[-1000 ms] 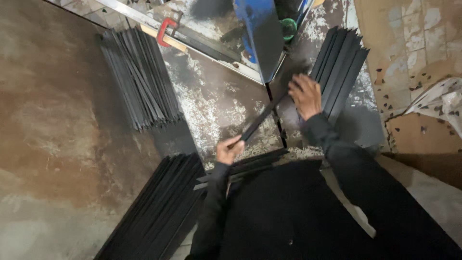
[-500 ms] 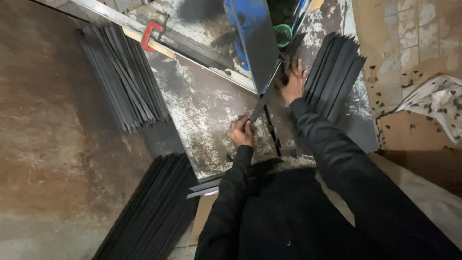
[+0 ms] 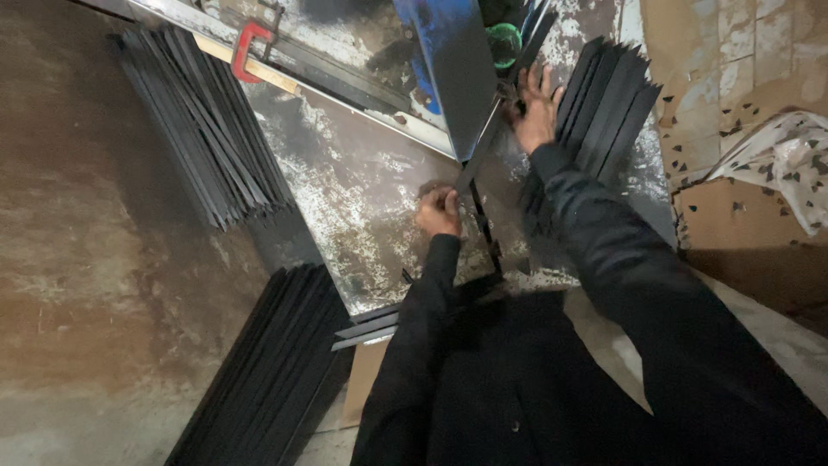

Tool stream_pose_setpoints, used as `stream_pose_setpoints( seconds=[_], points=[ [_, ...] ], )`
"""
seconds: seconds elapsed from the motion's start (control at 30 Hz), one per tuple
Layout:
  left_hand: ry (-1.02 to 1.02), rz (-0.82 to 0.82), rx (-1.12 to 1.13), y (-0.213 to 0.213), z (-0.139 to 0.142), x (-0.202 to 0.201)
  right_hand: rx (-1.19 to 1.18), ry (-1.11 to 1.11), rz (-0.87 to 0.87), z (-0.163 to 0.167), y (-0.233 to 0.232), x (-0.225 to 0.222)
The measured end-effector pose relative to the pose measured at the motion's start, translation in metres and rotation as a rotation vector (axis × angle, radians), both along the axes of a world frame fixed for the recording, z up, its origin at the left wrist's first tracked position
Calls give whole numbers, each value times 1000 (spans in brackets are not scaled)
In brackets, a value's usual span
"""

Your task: The person picks dark moulding strips from a pile, aligns each strip against the fence of a chop saw, cuts it to length, and stacks the cut pieces on the workbench. They briefly carry a bundle of strips to a dark storage area and return to continue cutting and stacking.

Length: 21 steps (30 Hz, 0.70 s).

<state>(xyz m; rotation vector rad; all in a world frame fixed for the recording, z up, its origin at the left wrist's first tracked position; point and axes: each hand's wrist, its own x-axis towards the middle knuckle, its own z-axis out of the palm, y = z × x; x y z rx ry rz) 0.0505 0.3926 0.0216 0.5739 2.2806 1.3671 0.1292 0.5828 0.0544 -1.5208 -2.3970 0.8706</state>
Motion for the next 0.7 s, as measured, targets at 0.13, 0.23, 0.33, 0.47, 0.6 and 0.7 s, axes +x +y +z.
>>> stream_pose_setpoints(
  seconds=[0.13, 0.23, 0.33, 0.47, 0.6, 0.7],
  points=[
    [-82, 55, -37, 24, 5, -2, 23, -73, 32, -1, 21, 1],
    [12, 0, -90, 34, 12, -2, 44, -106, 63, 0, 32, 0],
    [-174, 90, -15, 36, 16, 1, 15, -86, 98, 1, 34, 2],
    [-133, 103, -38, 34, 14, 4, -106, -110, 142, 4, 17, 5],
    [-140, 133, 54, 28, 3, 2, -78, -81, 192, -1, -5, 6],
    [-146, 56, -42, 7, -5, -6, -43, -72, 166, -15, -12, 8]
  ],
)
